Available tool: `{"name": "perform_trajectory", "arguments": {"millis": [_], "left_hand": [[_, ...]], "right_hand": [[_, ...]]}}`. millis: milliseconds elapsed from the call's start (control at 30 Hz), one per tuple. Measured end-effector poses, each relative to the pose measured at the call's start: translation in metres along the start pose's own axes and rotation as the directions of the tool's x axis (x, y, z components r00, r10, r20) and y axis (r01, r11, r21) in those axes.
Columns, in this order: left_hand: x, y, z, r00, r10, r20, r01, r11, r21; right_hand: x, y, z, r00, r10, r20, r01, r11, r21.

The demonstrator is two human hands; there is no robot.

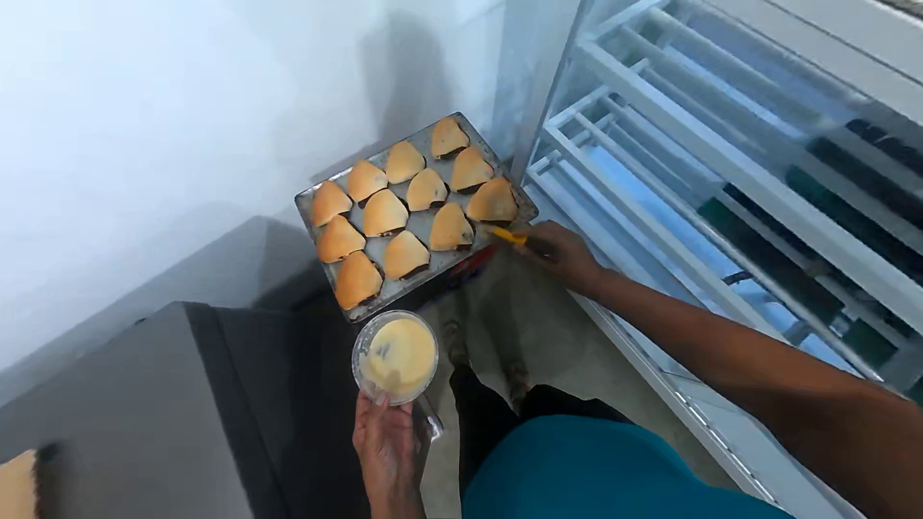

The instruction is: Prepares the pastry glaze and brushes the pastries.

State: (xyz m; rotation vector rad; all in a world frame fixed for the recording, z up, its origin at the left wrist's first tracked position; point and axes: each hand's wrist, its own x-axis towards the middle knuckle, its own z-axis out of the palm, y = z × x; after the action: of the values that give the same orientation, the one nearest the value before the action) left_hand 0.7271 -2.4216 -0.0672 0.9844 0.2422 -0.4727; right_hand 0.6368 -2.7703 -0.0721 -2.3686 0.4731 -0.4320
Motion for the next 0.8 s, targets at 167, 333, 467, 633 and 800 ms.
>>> {"name": "perform_trajectory", "arguments": {"millis": [167,333,467,633,800], "left_hand": [[0.058,0.028,0.015,0.995,0.012,0.099,-0.013,1.0,0.007],[0.111,0.054,0.03,0.987,0.012,0.162,-0.008,1.0,-0.024],[0.136,0.062,0.035,0.986,-0.004,0.167,0.006,1.0,-0.011],[0.151,0.072,0.032,0.989,0.017,0.149,-0.011,0.999,-0.037],[0.166,0.073,0.025,0.994,0.014,0.106,-0.018,0.999,0.038]], "right_hand": [[0.048,0.011,0.004,0.98,0.014,-0.197,-0.033,0.995,-0.092],[0.034,-0.01,0.018,0.998,-0.025,0.058,0.036,0.979,-0.201],[0.077,-0.019,0.003,0.998,-0.022,-0.058,0.013,0.987,-0.162],[0.144,0.013,0.033,0.999,-0.049,-0.022,0.038,0.93,-0.365],[0.115,-0.026,0.024,0.998,-0.032,0.047,0.044,0.961,-0.271]]}}
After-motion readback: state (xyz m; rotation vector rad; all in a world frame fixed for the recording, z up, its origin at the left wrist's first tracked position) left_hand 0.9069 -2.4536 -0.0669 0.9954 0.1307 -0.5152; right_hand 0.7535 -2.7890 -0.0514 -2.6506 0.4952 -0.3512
